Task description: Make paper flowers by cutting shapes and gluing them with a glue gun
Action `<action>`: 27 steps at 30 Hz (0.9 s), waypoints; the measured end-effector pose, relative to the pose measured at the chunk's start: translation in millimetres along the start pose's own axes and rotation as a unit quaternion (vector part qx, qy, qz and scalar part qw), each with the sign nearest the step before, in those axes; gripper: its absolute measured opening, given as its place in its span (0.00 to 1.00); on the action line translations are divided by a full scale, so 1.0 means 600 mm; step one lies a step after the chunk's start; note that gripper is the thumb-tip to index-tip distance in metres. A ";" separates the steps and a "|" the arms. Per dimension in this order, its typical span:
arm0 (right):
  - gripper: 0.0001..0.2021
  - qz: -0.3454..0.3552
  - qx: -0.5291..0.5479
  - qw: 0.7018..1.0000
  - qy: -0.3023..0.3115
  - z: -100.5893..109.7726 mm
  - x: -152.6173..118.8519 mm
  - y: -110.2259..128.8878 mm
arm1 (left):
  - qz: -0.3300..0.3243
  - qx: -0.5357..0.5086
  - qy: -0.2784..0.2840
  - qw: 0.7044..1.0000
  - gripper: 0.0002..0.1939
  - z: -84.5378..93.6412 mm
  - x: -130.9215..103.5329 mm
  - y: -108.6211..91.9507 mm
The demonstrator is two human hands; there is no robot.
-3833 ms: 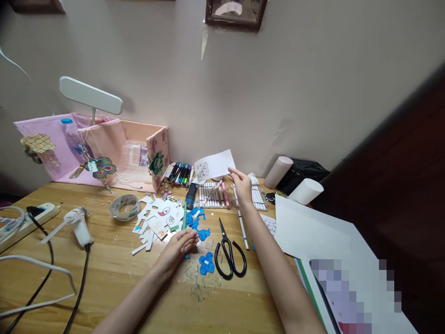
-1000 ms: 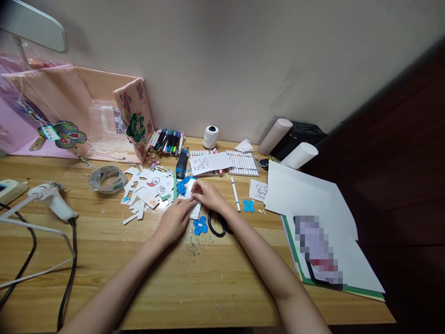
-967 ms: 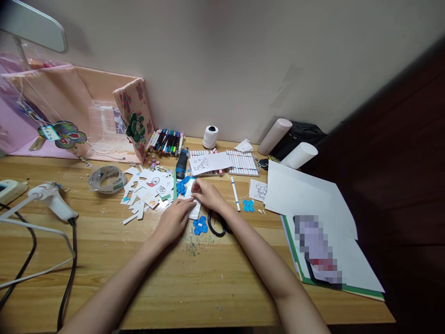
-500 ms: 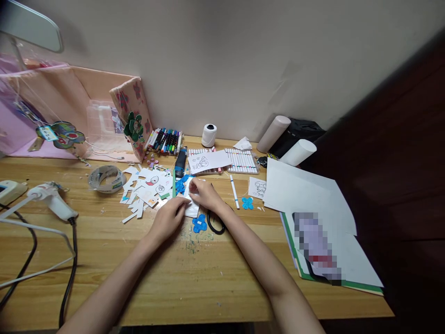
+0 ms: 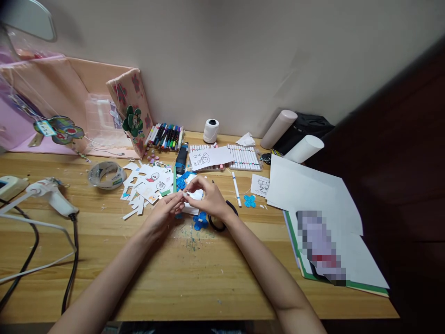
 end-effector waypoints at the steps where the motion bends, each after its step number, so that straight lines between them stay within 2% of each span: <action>1: 0.09 -0.001 -0.004 1.000 0.000 0.001 0.000 0.004 | 0.001 -0.009 0.000 1.000 0.16 0.000 -0.001 -0.001; 7: 0.03 -0.038 0.036 0.999 0.009 0.013 0.002 0.019 | -0.012 -0.008 -0.019 1.000 0.15 0.002 -0.003 -0.010; 11: 0.03 -0.040 0.031 0.999 0.018 0.015 0.003 0.024 | -0.021 -0.001 -0.034 0.999 0.15 0.005 -0.004 -0.016; 27: 0.05 -0.054 0.008 0.998 0.039 0.007 0.001 0.023 | -0.052 0.002 -0.029 0.998 0.15 0.001 -0.010 -0.027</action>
Point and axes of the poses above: each hand's wrist, its own x-axis towards the middle knuckle, its own z-axis out of the back of the hand, y = z × x, the point moved 5 cm from there along x, towards the middle knuckle, and after that the axes turned 6 degrees about -y, right-handed, at the moved point
